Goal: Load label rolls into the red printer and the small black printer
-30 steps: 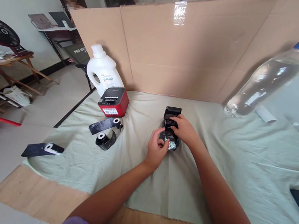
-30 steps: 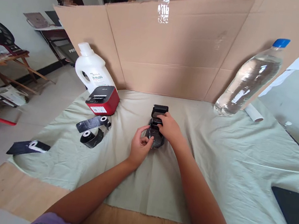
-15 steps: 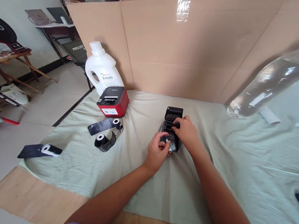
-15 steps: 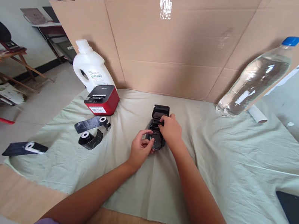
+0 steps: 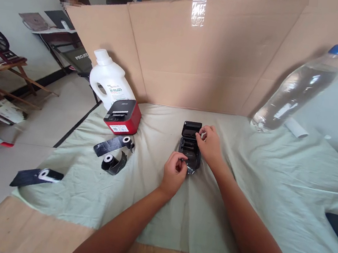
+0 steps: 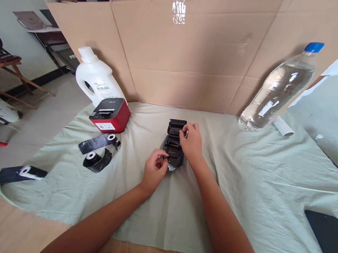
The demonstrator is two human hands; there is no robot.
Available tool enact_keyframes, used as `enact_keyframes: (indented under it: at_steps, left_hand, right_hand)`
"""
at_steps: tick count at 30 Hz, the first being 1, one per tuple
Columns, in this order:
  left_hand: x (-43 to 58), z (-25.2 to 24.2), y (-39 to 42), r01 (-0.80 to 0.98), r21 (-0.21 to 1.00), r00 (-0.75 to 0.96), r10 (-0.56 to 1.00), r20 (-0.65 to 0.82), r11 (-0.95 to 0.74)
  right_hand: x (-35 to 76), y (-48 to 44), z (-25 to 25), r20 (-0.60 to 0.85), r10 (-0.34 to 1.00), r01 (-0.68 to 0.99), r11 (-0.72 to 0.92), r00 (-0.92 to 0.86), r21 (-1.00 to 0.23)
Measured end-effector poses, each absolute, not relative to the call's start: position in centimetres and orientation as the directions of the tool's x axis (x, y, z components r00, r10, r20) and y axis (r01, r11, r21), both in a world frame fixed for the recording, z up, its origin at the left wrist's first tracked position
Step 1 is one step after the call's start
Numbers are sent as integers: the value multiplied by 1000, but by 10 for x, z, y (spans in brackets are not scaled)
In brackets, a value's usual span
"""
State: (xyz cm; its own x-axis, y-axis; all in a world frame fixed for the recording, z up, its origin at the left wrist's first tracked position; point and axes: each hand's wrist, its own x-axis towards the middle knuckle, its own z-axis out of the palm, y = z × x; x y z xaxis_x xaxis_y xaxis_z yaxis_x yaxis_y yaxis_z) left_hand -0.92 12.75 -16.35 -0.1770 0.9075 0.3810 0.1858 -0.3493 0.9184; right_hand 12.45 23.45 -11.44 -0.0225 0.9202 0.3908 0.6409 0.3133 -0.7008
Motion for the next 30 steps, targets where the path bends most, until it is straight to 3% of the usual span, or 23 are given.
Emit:
enact_keyframes:
  at_steps: [11,16,20,23,26,30]
  left_hand:
    - [-12,-157,123,194,886,-80,893,442,-421]
    - [-12,-157,121,219,888,-66,902,426,-403]
    - [-12,-156,120,226,892,-59,909,413,-391]
    - [-12,-155,120,227,891,-55,908,415,-394]
    - [-12,-154,120,228,890,-60,907,417,-395]
    - [-12,-155,120,235,888,-48,907,418,-396]
  right_hand:
    - [123,242,-120,300,953,414,292,-47,-862]
    - [131,239,-104,328,937,432,346,-120,-833]
    - [139,235,-91,237,927,509,359,-289,-782]
    - [139,232,-90,122,962,528,238,-244,-815]
    - [134,232,-96,-5,982,412,75,-189,-908]
    - [129,232,-106,-124,969,352,-42,-214,-935]
